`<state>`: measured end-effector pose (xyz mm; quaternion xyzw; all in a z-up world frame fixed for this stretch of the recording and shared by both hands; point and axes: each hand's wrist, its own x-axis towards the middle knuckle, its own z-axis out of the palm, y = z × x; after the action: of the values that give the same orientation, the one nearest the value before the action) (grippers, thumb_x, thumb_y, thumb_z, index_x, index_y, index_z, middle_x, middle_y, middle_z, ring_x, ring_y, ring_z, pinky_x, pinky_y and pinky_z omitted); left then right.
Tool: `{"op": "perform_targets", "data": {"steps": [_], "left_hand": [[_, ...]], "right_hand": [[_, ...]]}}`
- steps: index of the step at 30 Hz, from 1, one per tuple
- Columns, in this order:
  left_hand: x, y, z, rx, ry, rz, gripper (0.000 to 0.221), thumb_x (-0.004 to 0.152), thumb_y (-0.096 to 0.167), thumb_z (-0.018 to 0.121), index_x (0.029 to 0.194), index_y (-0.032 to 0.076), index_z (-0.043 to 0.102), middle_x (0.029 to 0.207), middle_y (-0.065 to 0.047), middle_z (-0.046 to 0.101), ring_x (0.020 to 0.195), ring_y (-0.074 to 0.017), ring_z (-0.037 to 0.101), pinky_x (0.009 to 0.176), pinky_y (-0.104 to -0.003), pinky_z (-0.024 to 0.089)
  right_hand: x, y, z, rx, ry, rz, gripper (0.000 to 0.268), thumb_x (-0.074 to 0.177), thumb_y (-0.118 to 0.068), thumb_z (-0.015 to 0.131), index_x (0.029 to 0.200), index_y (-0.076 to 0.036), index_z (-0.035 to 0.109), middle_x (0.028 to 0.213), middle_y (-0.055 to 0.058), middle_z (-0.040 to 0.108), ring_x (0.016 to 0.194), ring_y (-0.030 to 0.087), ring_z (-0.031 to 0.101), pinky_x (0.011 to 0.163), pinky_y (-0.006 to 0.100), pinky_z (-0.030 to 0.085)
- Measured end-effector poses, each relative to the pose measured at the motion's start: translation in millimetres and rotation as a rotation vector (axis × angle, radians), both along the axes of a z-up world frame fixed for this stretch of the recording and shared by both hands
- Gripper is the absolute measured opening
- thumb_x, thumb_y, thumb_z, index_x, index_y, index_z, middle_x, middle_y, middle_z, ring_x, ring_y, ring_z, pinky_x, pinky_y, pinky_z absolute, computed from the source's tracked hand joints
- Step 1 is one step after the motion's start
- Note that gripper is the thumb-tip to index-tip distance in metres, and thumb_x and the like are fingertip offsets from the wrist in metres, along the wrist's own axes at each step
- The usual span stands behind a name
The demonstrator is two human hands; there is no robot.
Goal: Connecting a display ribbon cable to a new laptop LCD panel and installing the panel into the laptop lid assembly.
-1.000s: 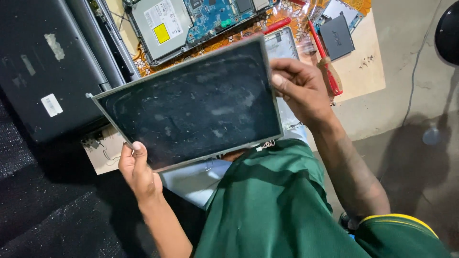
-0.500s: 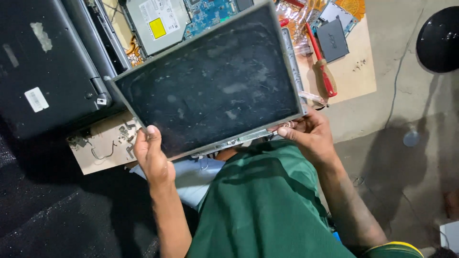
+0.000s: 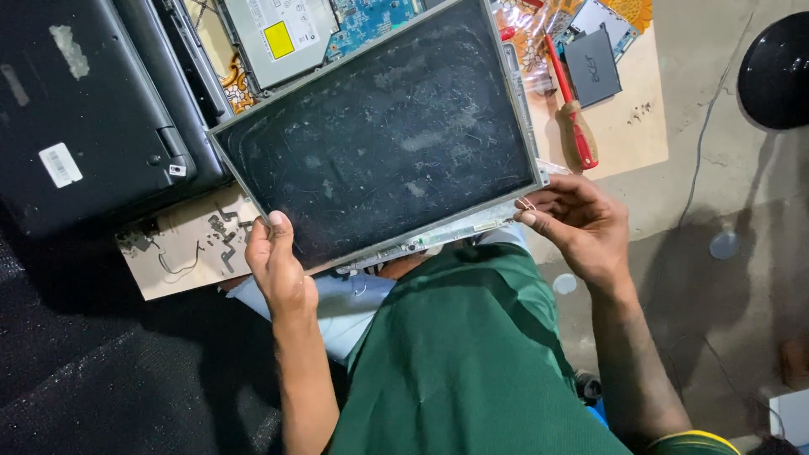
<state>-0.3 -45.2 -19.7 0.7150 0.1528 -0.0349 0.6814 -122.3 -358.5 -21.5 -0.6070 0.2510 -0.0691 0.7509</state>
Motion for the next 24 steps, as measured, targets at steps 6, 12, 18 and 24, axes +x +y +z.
{"op": "perform_targets", "data": {"steps": [6,12,18,24], "left_hand": [[0.1,-3.7,2.2,0.014,0.005,-0.014,0.017,0.103,0.017,0.052,0.092,0.009,0.063,0.086,-0.007,0.070,0.090,-0.0112,0.068,0.086,-0.031,0.056],[-1.2,-16.3,4.4,-0.014,0.025,-0.015,0.018,0.103,0.018,0.052,0.091,0.010,0.062,0.085,-0.008,0.071,0.090,-0.0123,0.068,0.085,-0.032,0.057],[-0.2,-24.0,6.3,-0.027,0.044,0.032,0.017,0.102,0.020,0.054,0.096,0.009,0.065,0.094,-0.012,0.072,0.097,-0.0159,0.069,0.087,-0.034,0.058],[-2.2,2.3,-25.2,-0.066,0.030,0.090,0.017,0.102,0.019,0.053,0.097,0.007,0.064,0.096,-0.014,0.072,0.099,-0.0199,0.068,0.088,-0.037,0.058]], "right_hand": [[-3.7,-3.4,4.0,-0.053,0.045,-0.022,0.046,0.074,0.014,0.074,0.117,0.007,0.058,0.091,0.023,0.067,0.081,0.020,0.070,0.079,0.032,0.059],[-7.9,-6.8,6.3,-0.036,0.066,-0.042,0.045,0.077,0.013,0.072,0.119,0.006,0.057,0.097,0.024,0.067,0.089,0.022,0.070,0.083,0.032,0.058],[-16.0,10.3,-6.4,-0.177,0.154,-0.035,0.035,0.075,0.006,0.080,0.107,0.001,0.067,0.088,0.011,0.067,0.071,0.011,0.061,0.068,0.022,0.052],[-3.5,31.5,-9.1,-1.054,-0.193,0.446,0.029,0.078,-0.010,0.077,0.106,-0.005,0.069,0.097,0.016,0.062,0.080,0.035,0.061,0.069,0.043,0.052]]}}
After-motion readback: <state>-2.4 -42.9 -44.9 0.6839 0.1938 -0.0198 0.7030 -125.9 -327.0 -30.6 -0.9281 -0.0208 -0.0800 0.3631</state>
